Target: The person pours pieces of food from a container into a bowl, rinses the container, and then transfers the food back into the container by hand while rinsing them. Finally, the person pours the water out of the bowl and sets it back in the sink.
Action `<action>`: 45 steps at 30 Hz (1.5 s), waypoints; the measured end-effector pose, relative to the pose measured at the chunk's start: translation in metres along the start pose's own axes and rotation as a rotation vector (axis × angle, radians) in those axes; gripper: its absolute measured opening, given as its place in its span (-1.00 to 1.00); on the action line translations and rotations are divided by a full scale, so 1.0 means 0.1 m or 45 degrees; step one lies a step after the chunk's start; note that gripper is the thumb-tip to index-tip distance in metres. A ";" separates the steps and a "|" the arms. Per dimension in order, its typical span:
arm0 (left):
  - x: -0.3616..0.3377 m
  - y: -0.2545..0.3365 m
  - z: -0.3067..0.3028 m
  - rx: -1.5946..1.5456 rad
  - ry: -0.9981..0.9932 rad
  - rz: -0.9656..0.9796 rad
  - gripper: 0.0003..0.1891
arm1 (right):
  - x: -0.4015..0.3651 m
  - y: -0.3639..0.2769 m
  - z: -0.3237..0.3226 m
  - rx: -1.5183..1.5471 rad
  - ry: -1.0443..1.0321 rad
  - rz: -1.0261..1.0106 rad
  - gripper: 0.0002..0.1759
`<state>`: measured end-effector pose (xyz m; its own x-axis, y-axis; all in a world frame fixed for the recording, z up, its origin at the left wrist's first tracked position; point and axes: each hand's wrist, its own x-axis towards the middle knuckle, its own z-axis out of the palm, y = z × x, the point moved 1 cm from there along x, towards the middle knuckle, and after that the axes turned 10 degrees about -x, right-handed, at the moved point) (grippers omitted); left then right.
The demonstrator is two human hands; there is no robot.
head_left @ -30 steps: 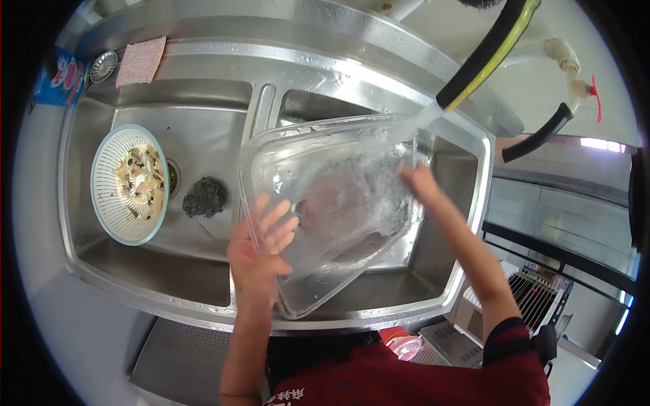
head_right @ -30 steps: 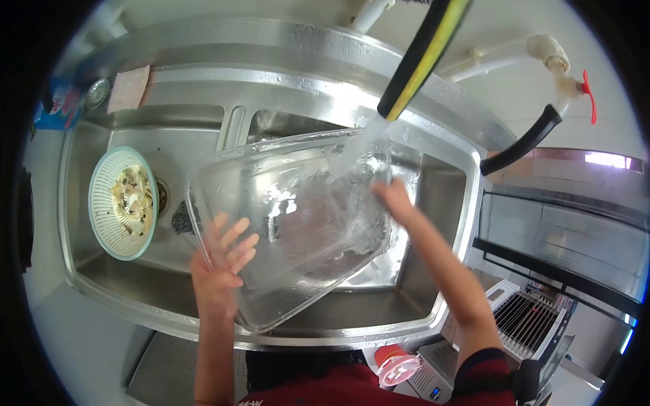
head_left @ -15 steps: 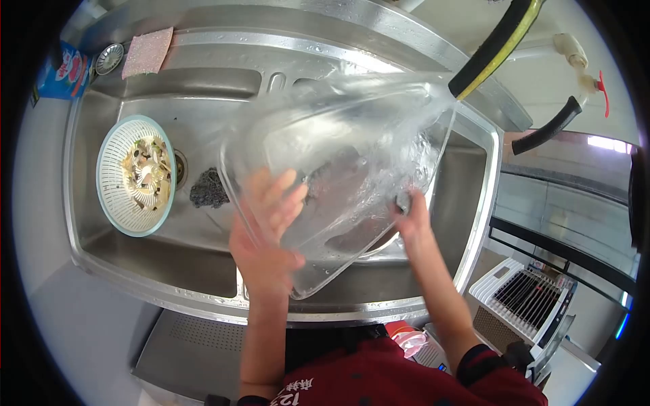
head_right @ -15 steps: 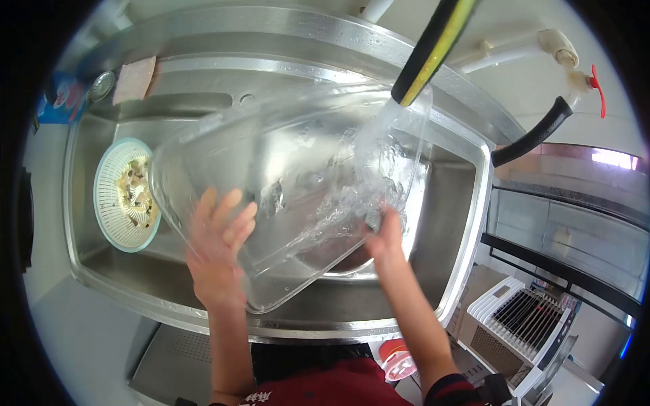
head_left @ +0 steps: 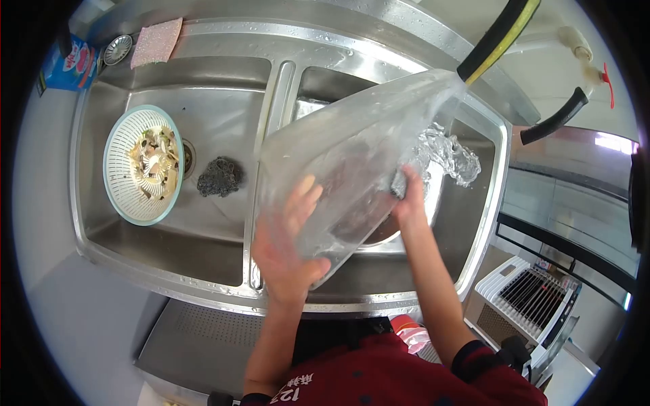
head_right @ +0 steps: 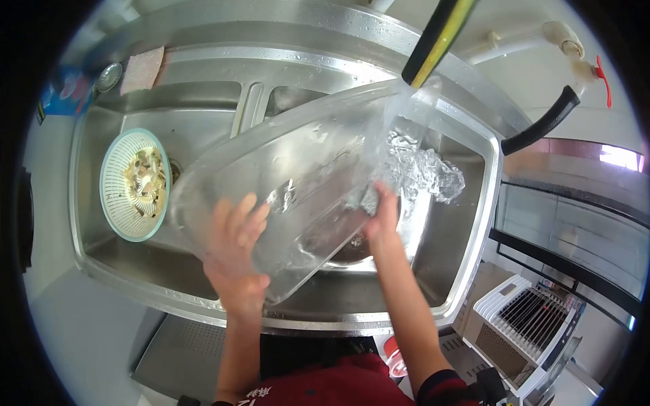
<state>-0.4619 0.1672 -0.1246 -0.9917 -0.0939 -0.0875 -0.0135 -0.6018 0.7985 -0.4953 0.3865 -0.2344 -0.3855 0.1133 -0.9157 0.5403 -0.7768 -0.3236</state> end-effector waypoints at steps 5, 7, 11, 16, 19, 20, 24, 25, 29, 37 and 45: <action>0.02 -0.26 0.15 -0.080 0.096 -0.011 -0.12 | -0.81 0.95 0.35 -0.034 -0.150 0.025 -0.60; 0.07 -0.32 0.16 -0.089 0.130 -0.027 -0.13 | -1.02 1.03 0.33 -0.142 -0.060 -0.099 -0.61; 0.07 -0.50 0.10 -0.261 0.184 -0.055 -0.17 | -1.01 0.79 0.06 -0.431 0.012 -0.494 -0.62; 0.55 -0.25 -0.20 -0.992 -0.335 -0.547 -0.28 | -0.93 -0.02 -0.23 -1.104 0.123 -0.935 -0.87; 0.76 -0.20 -0.16 0.043 -0.298 -0.556 -0.29 | -0.95 -0.19 -0.16 -1.477 0.218 -1.224 -0.78; 0.74 -0.24 -0.10 0.046 -0.304 -0.560 -0.29 | -0.87 -0.22 -0.13 -1.471 0.224 -1.223 -0.78; 0.43 -0.47 0.03 0.090 -0.078 -0.438 -0.38 | -0.39 0.01 -0.13 -0.039 0.217 -0.645 -0.76; 0.33 -0.51 0.01 0.056 -0.078 -0.307 -0.38 | -0.28 0.12 -0.23 0.062 0.215 -0.551 -0.77; 0.08 -0.55 0.07 -0.016 -0.033 -0.196 -0.33 | -0.61 0.48 0.16 0.033 0.211 -0.191 -0.71; 0.03 -0.60 0.01 -0.002 0.113 -0.131 -0.31 | -0.36 0.71 0.05 -0.368 0.028 -0.155 -0.64; -0.01 -0.61 0.03 0.032 0.273 -0.153 -0.26 | -0.29 0.25 0.16 -0.048 0.102 -0.292 -0.62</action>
<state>-0.4609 0.2062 -0.1712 -0.9333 -0.1905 -0.3045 -0.1352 -0.5991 0.7892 -0.4826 0.3538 -0.2125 -0.4415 0.3339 -0.8328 0.4735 -0.7017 -0.5324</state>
